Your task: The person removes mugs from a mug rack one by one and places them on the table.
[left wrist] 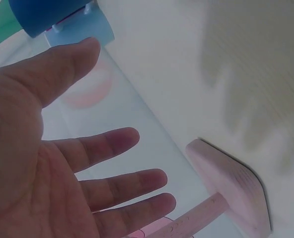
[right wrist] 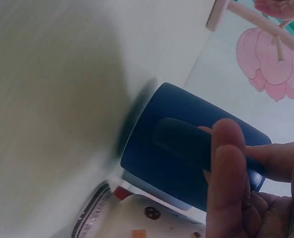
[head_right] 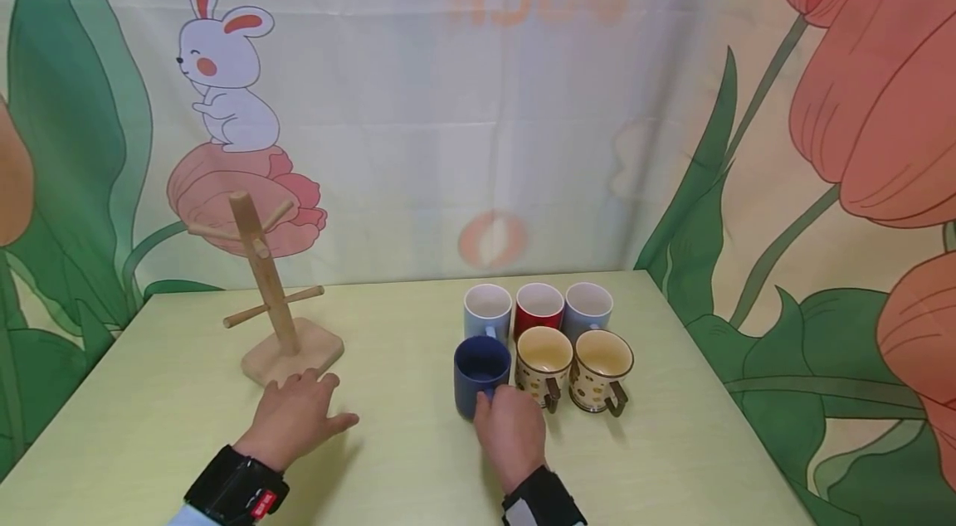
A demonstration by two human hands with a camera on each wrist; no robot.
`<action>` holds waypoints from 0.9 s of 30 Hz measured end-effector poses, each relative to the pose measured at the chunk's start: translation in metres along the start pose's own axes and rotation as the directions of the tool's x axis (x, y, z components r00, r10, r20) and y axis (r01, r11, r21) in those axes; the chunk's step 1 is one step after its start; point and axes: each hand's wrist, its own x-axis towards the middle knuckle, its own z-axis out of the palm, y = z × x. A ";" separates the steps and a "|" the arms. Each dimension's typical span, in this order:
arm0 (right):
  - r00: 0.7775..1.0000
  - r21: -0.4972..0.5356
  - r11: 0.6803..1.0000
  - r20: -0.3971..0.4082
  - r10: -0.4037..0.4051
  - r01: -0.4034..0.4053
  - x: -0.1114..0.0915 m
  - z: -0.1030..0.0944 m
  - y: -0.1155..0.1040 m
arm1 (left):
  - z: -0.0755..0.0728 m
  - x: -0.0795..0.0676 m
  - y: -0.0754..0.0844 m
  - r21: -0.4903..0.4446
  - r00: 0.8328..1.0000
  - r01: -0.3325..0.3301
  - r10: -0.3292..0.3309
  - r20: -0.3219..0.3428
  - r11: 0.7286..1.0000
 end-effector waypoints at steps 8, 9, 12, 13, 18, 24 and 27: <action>0.999 -0.034 0.999 -0.022 0.027 -0.028 0.003 0.008 0.007 | 0.001 0.000 0.001 -0.003 1.000 0.002 -0.002 0.026 1.000; 0.999 -0.036 0.999 -0.025 0.026 -0.027 0.003 0.008 0.007 | 0.001 0.000 0.001 -0.002 1.000 0.002 -0.002 0.028 1.000; 0.999 -0.040 0.999 -0.044 0.018 -0.020 0.003 0.009 0.008 | 0.003 0.000 0.001 -0.001 1.000 -0.001 0.001 0.029 1.000; 0.999 -0.042 0.999 -0.047 0.019 -0.021 0.003 0.010 0.009 | 0.003 0.000 0.001 0.000 1.000 -0.002 0.002 0.029 1.000; 0.998 -0.047 0.996 0.006 0.070 -0.070 0.006 0.008 0.008 | 0.003 0.001 0.002 0.003 0.999 -0.001 0.001 0.038 1.000; 0.988 -0.047 0.992 0.096 0.119 -0.115 0.007 0.003 0.009 | 0.002 0.003 0.003 0.000 1.000 -0.004 0.004 0.026 1.000; 0.986 -0.058 0.992 0.116 0.122 -0.116 0.004 0.000 0.011 | 0.000 0.003 0.004 0.001 1.000 -0.005 0.005 0.022 1.000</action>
